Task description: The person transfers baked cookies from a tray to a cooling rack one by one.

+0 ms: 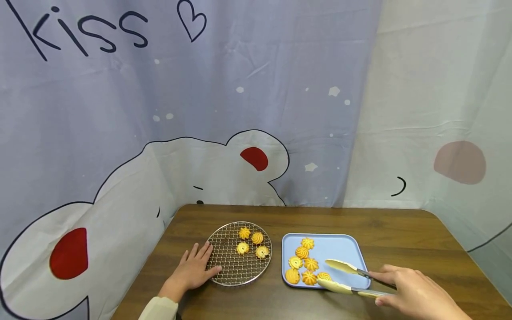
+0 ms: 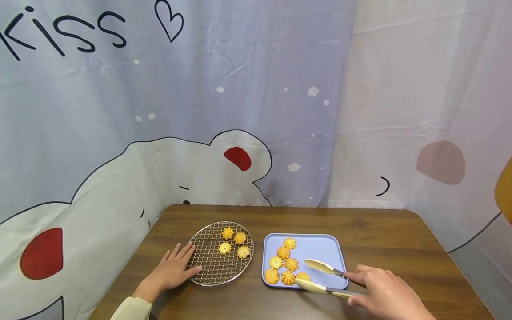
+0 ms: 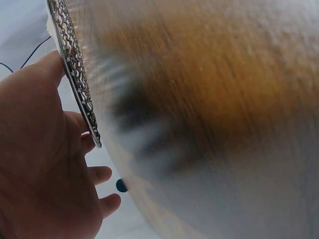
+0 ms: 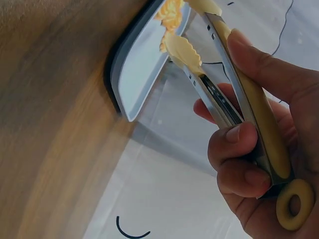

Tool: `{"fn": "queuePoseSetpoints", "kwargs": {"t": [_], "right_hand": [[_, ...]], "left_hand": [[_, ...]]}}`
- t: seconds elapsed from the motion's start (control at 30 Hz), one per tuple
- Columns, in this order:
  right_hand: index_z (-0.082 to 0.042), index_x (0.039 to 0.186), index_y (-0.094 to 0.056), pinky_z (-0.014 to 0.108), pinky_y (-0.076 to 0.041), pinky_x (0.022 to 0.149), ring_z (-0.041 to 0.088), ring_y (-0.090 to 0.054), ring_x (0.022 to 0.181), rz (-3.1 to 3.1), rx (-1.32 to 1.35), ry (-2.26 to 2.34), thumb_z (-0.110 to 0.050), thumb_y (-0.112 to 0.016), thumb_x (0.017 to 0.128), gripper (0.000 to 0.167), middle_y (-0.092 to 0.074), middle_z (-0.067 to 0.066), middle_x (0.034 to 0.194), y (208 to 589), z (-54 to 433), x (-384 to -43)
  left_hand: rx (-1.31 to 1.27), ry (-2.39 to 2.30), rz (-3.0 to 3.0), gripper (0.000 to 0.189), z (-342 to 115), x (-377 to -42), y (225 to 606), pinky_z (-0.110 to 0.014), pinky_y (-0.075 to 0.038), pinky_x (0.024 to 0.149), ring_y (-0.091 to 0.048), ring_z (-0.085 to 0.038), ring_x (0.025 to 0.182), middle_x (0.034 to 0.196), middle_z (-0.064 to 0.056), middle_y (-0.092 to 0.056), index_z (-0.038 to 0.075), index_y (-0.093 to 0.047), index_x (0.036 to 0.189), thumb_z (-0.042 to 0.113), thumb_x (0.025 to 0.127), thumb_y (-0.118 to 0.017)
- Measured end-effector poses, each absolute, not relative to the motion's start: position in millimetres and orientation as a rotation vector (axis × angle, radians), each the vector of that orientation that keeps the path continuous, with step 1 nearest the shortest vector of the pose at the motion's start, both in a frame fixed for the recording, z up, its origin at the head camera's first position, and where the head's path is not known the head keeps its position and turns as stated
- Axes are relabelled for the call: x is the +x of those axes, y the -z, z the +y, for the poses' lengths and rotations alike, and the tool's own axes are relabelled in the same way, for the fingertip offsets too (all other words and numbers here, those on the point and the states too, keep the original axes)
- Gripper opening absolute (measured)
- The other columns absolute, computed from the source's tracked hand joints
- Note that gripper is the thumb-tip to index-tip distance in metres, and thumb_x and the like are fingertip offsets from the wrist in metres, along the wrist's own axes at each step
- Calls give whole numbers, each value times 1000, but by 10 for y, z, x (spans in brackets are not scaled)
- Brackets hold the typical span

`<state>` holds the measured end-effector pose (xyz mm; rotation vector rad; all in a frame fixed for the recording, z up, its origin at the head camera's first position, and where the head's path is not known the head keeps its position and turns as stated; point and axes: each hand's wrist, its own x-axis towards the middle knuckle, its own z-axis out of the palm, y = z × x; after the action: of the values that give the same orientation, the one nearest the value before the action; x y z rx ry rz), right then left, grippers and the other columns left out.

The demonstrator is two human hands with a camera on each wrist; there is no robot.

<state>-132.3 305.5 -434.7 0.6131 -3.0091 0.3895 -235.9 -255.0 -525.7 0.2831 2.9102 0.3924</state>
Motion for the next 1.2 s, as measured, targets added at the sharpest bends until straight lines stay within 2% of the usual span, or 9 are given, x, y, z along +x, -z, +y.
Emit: {"fn": "queuePoseSetpoints", "kwargs": {"t": [0.1, 0.3, 0.53, 0.7, 0.97, 1.2], "right_hand": [[-21, 124, -76, 22, -42, 57, -8, -44, 70, -2994, 696, -406, -46, -85, 76, 55, -57, -26, 95, 4332, 3061, -1351], [-24, 120, -77, 24, -48, 61, -9, -52, 77, -2967, 779, -370, -45, -85, 76, 50, -62, -24, 101, 4286, 3034, -1433], [-22, 117, -79, 25, -45, 57, -8, -50, 74, -2981, 841, -312, -46, -87, 73, 52, -64, -22, 97, 4210, 3023, -1562], [-20, 116, -79, 25, -46, 59, -8, -50, 73, -3013, 866, -331, -44, -88, 72, 50, -66, -18, 98, 4176, 3021, -1645], [-21, 116, -79, 27, -50, 63, -6, -58, 81, -3041, 859, -344, -47, -86, 73, 51, -67, -19, 103, 4195, 3019, -1684], [-21, 117, -79, 25, -48, 61, -6, -55, 79, -3073, 860, -379, -43, -86, 74, 49, -67, -17, 102, 4223, 3042, -1718]], "left_hand": [[282, -395, 2911, 85, -2550, -2357, 5250, -71, -9, 117, -13, -50, 151, 167, -15, -23, 4, -34, 158, 62, 99, -50], [281, -394, 2915, 84, -2542, -2350, 5245, -71, -9, 117, -13, -50, 151, 167, -16, -23, 3, -35, 158, 62, 99, -51], [268, -384, 2913, 84, -2537, -2340, 5229, -70, -10, 118, -14, -49, 152, 167, -15, -24, 4, -35, 157, 62, 99, -51], [269, -383, 2916, 84, -2536, -2338, 5225, -70, -10, 118, -14, -49, 152, 167, -15, -24, 4, -35, 157, 62, 99, -51], [275, -371, 2919, 84, -2531, -2348, 5222, -71, -11, 117, -15, -49, 151, 166, -15, -24, 4, -35, 157, 62, 99, -51], [280, -376, 2913, 85, -2522, -2360, 5208, -70, -10, 118, -14, -49, 152, 167, -15, -24, 4, -34, 158, 63, 99, -50]]}}
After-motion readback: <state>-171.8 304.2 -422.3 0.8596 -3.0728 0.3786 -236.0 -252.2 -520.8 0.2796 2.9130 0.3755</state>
